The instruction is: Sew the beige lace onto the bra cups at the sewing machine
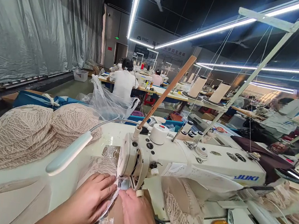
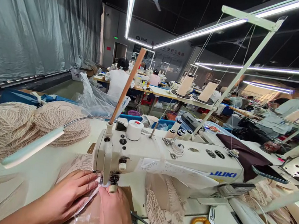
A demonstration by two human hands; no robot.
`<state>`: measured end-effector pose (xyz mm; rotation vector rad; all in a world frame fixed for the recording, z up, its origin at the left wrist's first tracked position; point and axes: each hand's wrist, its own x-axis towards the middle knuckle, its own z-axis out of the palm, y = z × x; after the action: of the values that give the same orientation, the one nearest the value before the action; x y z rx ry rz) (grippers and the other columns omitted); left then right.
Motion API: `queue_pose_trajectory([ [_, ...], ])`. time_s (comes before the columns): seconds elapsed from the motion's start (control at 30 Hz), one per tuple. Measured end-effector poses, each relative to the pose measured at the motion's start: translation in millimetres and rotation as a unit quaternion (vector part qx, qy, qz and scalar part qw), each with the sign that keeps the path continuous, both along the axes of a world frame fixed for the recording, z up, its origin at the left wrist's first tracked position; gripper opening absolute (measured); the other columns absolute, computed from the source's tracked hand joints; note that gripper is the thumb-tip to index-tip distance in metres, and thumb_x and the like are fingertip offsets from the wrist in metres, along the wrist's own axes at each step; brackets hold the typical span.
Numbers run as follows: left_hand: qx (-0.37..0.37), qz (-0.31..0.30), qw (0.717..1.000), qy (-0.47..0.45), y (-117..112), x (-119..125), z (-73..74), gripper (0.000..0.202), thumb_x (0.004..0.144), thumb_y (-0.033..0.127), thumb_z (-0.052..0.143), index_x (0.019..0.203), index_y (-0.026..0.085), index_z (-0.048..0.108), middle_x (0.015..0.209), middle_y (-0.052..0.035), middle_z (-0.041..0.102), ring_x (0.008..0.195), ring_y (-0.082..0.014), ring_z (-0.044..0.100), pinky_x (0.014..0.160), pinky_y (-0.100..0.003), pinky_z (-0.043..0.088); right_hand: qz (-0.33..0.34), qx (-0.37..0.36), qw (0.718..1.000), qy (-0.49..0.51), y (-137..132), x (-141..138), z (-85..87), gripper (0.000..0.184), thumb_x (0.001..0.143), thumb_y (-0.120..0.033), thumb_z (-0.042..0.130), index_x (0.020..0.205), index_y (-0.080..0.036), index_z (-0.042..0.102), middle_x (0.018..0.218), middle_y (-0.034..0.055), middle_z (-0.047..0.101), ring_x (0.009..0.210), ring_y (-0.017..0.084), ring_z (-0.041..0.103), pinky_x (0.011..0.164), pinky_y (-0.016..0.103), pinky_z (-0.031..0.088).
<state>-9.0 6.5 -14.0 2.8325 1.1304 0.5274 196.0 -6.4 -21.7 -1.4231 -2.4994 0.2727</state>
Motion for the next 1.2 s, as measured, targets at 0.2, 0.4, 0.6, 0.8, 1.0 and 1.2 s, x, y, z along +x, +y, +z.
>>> queue_pose_trajectory([
  [0.2,-0.036,-0.035,0.999,0.003,-9.2,-2.2,14.1,0.036,0.086,0.025,0.055,0.122,0.021,0.057,0.126,-0.0119,0.057,0.105,-0.0286,0.055,0.086,-0.044,0.049,-0.030,0.014,0.999,0.029,-1.3,1.4,-5.5,0.034,0.088,-0.013,0.039,0.110,-0.024,0.063,0.095,0.0056,0.065,0.083,0.019,0.057,0.070,0.027,0.036],
  [0.4,-0.039,-0.076,0.996,0.012,-8.9,0.3,15.5,0.030,0.094,0.015,0.041,0.119,0.018,0.057,0.118,-0.0091,0.063,0.099,-0.0233,0.055,0.087,-0.040,0.047,0.020,0.031,0.999,-0.036,-1.4,-0.1,-4.2,0.023,0.084,-0.015,0.044,0.093,-0.021,0.063,0.088,0.0049,0.059,0.072,0.018,0.052,0.059,0.028,0.029],
  [0.6,0.008,-0.045,0.999,-0.010,-9.5,6.1,10.6,0.027,0.092,0.014,0.043,0.113,0.018,0.060,0.115,-0.0098,0.066,0.094,-0.0231,0.058,0.081,-0.037,0.050,0.002,0.037,0.998,-0.045,-3.0,-2.6,-6.5,0.031,0.083,-0.015,0.047,0.108,-0.021,0.063,0.092,0.0066,0.061,0.070,0.018,0.053,0.059,0.028,0.032],
  [0.8,0.065,-0.020,0.997,-0.048,-8.8,13.7,-0.5,0.026,0.089,0.015,0.043,0.105,0.017,0.063,0.105,-0.0112,0.068,0.090,-0.0241,0.060,0.076,-0.036,0.054,-0.014,0.054,0.998,-0.034,-3.0,-4.9,-9.3,0.034,0.084,-0.015,0.046,0.114,-0.021,0.063,0.092,0.0074,0.064,0.074,0.019,0.056,0.063,0.028,0.036],
  [1.0,0.057,-0.029,0.998,-0.020,-7.9,14.6,5.5,0.023,0.090,0.016,0.043,0.100,0.016,0.064,0.102,-0.0117,0.069,0.089,-0.0235,0.062,0.074,-0.035,0.056,-0.018,0.045,0.998,-0.044,-3.0,-5.9,-6.2,0.031,0.086,-0.015,0.045,0.110,-0.021,0.063,0.095,0.0075,0.065,0.074,0.019,0.056,0.062,0.028,0.036],
  [1.2,0.057,-0.013,0.998,0.010,-6.0,12.5,9.0,0.025,0.089,0.020,0.048,0.109,0.015,0.063,0.112,-0.0122,0.068,0.096,-0.0259,0.061,0.078,-0.038,0.057,-0.022,0.027,0.999,-0.036,-3.4,-4.8,-3.2,0.032,0.084,-0.013,0.045,0.108,-0.021,0.065,0.096,0.0075,0.064,0.076,0.019,0.056,0.064,0.028,0.037],
])
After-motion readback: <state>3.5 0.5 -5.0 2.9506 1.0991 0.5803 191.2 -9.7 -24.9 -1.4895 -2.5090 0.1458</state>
